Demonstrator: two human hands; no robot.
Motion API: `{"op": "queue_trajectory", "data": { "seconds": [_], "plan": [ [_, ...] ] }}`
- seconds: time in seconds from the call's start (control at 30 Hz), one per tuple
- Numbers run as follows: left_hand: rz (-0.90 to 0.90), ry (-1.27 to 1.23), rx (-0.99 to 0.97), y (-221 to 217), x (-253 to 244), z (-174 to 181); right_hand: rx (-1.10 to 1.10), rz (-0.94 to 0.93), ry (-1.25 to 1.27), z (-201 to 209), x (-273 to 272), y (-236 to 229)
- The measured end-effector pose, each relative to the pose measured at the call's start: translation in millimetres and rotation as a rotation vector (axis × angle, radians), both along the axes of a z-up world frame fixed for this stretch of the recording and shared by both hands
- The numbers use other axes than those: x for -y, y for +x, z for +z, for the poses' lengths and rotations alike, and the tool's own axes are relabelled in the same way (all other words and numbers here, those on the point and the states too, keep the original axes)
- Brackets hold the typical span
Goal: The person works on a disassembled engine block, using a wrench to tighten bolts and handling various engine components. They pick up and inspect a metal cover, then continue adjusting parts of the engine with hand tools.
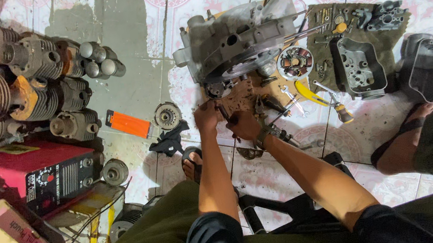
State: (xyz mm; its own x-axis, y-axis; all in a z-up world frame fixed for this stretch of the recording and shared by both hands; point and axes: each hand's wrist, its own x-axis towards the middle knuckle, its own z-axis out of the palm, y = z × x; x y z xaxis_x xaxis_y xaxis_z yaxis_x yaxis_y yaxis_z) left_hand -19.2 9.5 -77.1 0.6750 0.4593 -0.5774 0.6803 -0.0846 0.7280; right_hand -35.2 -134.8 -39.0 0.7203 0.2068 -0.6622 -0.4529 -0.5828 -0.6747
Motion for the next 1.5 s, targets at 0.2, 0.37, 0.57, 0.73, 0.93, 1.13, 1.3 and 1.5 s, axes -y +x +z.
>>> {"op": "queue_trajectory", "data": {
  "seconds": [0.2, 0.37, 0.57, 0.73, 0.93, 1.13, 1.3, 1.5],
  "plan": [
    [0.092, -0.053, -0.099, -5, 6, 8, 0.004, 0.045, 0.08, 7, 35, 4],
    [0.02, -0.091, -0.085, -20, 24, 6, 0.003, -0.02, 0.142, 10, 61, -4],
    [-0.331, -0.013, -0.023, -9, 89, 89, 0.099, -0.166, 0.182, 51, 107, -20],
    [-0.594, 0.206, 0.107, 20, 129, 128, 0.099, -0.259, 0.011, 57, 146, -10],
    [-0.744, 0.39, 0.089, 30, 151, 98, 0.051, -0.46, 0.104, 52, 182, -6],
    [-0.876, 0.541, -0.096, 47, 172, 104, 0.037, -0.516, 0.083, 32, 190, -12],
    [-0.859, 0.715, -0.024, 48, 170, 70, 0.022, -0.53, 0.074, 46, 189, -6],
    [-0.621, 0.47, 0.124, 26, 140, 59, 0.021, -0.53, 0.053, 39, 181, -8]
  ]
}}
